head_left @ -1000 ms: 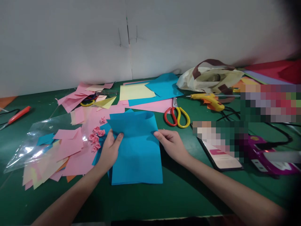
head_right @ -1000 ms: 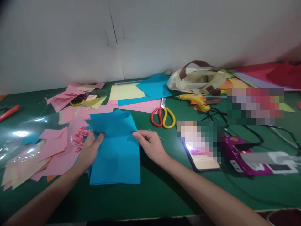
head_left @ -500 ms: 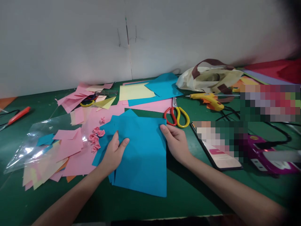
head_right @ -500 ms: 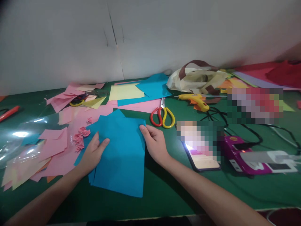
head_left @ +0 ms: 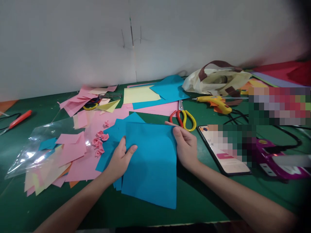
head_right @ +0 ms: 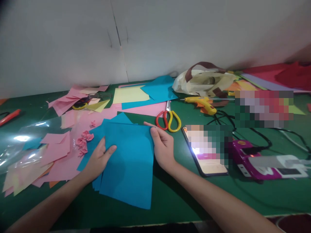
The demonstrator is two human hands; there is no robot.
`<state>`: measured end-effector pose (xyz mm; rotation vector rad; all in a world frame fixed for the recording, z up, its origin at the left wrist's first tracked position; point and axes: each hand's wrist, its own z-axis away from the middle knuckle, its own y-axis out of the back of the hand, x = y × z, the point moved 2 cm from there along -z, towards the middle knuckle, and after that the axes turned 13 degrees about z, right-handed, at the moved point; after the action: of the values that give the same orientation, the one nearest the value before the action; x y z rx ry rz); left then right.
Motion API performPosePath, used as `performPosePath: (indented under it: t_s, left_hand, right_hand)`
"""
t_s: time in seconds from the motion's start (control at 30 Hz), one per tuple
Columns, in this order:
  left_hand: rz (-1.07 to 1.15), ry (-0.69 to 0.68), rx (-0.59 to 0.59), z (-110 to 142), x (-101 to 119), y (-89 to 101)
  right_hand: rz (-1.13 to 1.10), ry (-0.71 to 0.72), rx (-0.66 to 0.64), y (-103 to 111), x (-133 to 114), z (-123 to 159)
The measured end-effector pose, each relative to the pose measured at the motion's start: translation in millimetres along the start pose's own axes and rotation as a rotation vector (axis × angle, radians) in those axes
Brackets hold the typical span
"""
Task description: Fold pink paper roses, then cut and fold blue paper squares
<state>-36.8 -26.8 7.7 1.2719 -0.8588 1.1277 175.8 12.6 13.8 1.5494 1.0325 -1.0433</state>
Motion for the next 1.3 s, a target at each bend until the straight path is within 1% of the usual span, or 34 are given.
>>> performPosePath:
  t_s: [0.1,0.17,0.23,0.3,0.37,0.43,0.53,0.6,0.67,0.73,0.8,0.87,0.9,0.93,1.0,1.1,1.2,1.3]
  left_hand:
    - [0.010,0.016,0.023,0,-6,2.2]
    - [0.017,0.036,0.030,-1,-6,5.1]
    - [0.027,0.033,0.029,-4,0,8.2]
    - [0.032,-0.016,0.010,-7,9,10.4]
    - [0.028,-0.056,-0.022,-9,16,11.2]
    - [-0.001,-0.082,-0.043,-11,19,11.2]
    - [-0.092,-0.157,-0.015,-13,18,11.2]
    - [-0.145,-0.260,0.026,-14,16,11.1]
    - [-0.240,-0.406,0.058,-13,16,9.1]
    - [-0.389,-0.536,0.038,-10,19,2.7]
    - [-0.544,-0.593,-0.078,-3,21,-9.6]
    - [-0.666,-0.587,-0.252,4,23,-26.3]
    - [-0.727,-0.557,-0.316,7,24,-35.1]
    - [-0.792,-0.534,-0.345,9,25,-43.7]
    - [-0.935,-0.509,-0.341,11,29,-60.1]
    - [-1.125,-0.487,-0.248,7,35,-79.9]
    - [-1.143,-0.473,-0.192,0,37,-90.2]
    - [-1.123,-0.502,-0.199,-4,35,-90.5]
  right_hand:
    - [-0.040,-0.056,-0.047,-1,4,-4]
    - [-0.048,-0.073,-0.101,-2,6,-8]
    - [-0.067,-0.092,-0.195,-4,7,-11]
    - [-0.066,-0.126,-0.310,-6,9,-11]
    - [-0.005,-0.119,-0.389,-9,10,-10]
    - [0.113,-0.042,-0.396,-11,11,-9]
    - [0.288,0.102,-0.329,-13,12,-9]
    - [0.351,0.136,-0.287,-14,13,-10]
    - [0.396,0.163,-0.246,-15,15,-10]
    - [0.479,0.234,-0.228,-16,16,-11]
    - [0.581,0.330,-0.217,-18,17,-10]
    - [0.676,0.407,-0.209,-20,17,-9]
    - [0.717,0.433,-0.206,-20,18,-8]
    - [0.758,0.454,-0.207,-21,18,-6]
    - [0.845,0.492,-0.223,-21,18,-3]
    - [0.993,0.532,-0.242,-21,18,1]
    - [1.130,0.544,-0.245,-20,19,6]
    - [1.195,0.545,-0.235,-18,19,10]
